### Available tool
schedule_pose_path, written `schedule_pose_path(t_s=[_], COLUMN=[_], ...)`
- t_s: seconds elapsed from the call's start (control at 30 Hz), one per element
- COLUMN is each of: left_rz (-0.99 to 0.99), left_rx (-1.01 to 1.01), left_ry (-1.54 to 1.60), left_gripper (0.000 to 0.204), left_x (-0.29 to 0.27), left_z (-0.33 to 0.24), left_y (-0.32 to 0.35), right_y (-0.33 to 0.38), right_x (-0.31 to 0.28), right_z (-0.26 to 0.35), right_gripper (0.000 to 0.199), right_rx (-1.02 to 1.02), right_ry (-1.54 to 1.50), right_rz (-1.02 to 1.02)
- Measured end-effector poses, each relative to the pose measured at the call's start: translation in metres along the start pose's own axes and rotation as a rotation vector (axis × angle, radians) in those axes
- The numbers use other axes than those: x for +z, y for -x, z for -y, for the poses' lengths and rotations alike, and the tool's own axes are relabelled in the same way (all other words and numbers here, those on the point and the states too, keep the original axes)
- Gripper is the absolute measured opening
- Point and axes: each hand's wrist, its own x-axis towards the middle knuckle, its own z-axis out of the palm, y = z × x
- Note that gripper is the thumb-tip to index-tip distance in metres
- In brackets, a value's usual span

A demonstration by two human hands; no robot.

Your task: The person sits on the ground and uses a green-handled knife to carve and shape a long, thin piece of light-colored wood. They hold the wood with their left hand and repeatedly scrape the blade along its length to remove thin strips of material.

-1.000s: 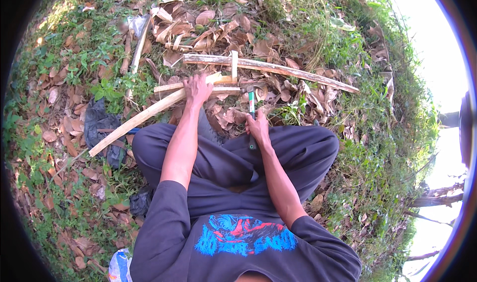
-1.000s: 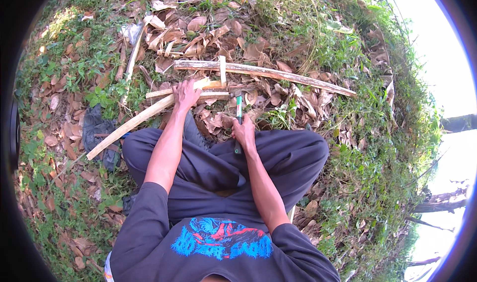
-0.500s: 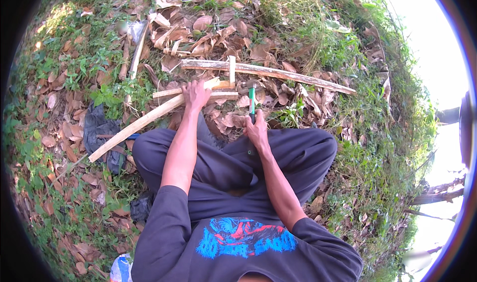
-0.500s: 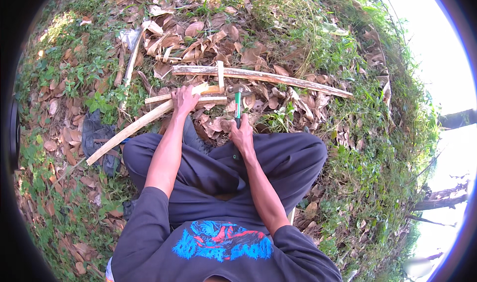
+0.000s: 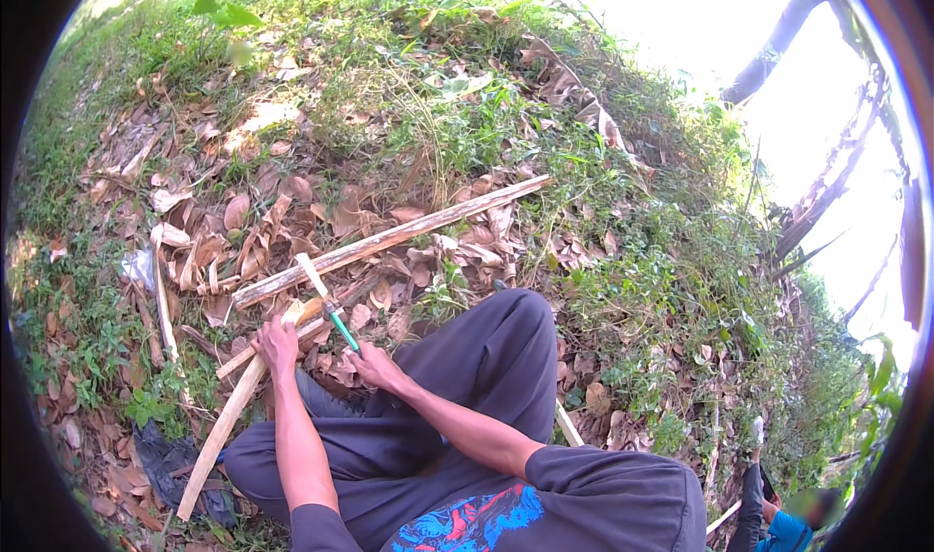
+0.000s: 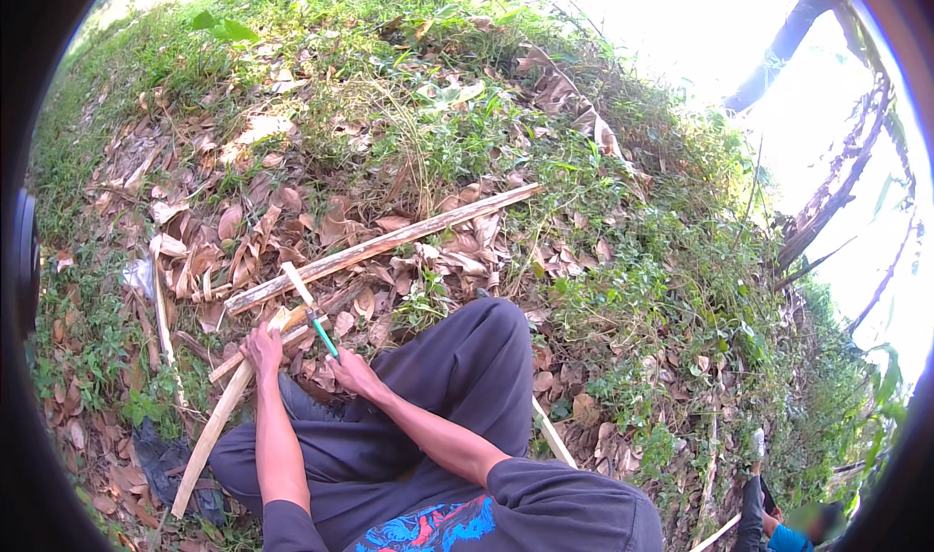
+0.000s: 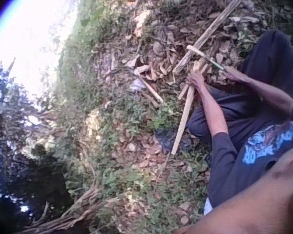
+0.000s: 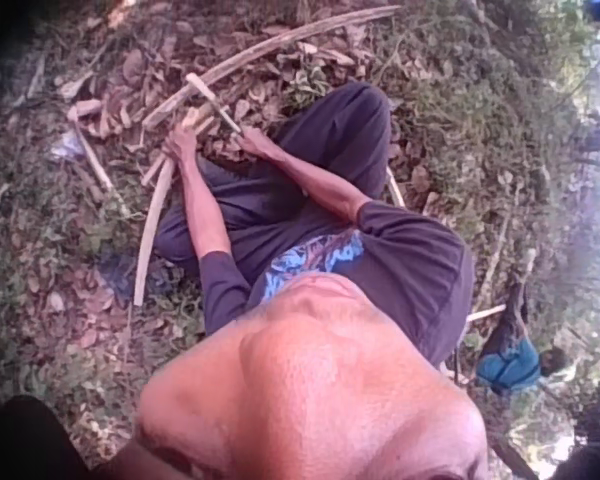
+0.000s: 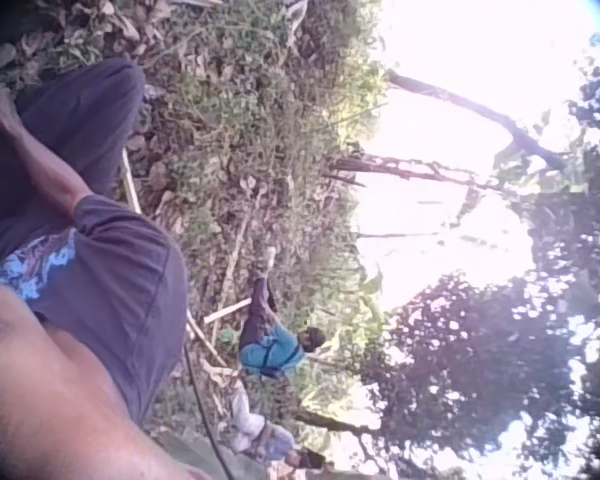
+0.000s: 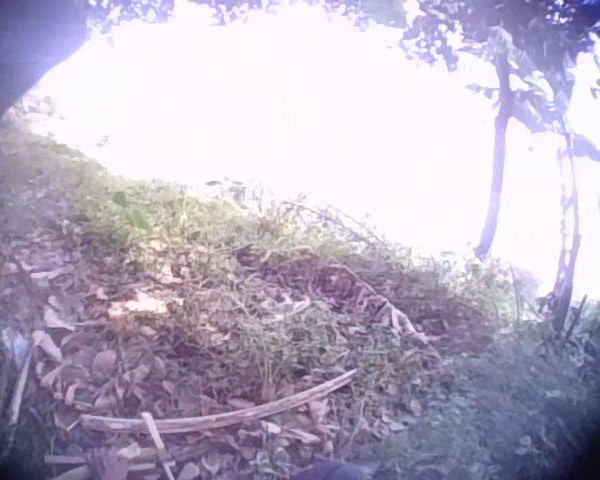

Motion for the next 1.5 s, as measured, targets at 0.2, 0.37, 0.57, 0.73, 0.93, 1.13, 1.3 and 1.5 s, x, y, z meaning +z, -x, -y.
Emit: schedule_pose_path(t_s=[0.2,0.37,0.57,0.73,0.93,1.13,1.3,1.5], left_rz=[-0.027,-0.042,-0.01,-0.011,-0.012,0.009,0.023,0.031], left_rx=[0.006,0.013,0.002,0.005,0.001,-0.005,-0.005,-0.014], left_ry=[0.039,0.03,-0.003,0.032,0.011,0.003,-0.008,0.022], left_gripper=[0.03,0.029,0.029,0.029,0.031,0.033,0.035,0.035], left_x=[-0.002,-0.002,-0.002,-0.002,0.0,-0.003,-0.005,-0.007], left_z=[-0.002,-0.002,0.002,-0.001,0.003,0.0,0.0,-0.004], left_y=[0.002,0.003,0.001,0.001,0.001,0.0,0.0,0.001], right_y=[-0.002,-0.005,-0.001,-0.004,-0.002,-0.003,0.003,0.0], right_x=[0.009,0.015,0.013,0.009,0.009,0.01,0.006,0.007], right_z=[-0.01,-0.019,-0.01,-0.014,-0.01,-0.014,-0.004,-0.011], right_gripper=[0.036,0.032,0.032,0.032,0.033,0.035,0.035,0.034], right_rx=[-0.016,-0.084,-0.01,0.028,0.055,0.024,0.014,-0.014], right_ry=[0.009,0.03,-0.025,-0.02,-0.031,-0.017,-0.043,-0.024], right_rz=[-0.04,-0.091,-0.043,-0.006,0.009,-0.02,-0.009,-0.021])
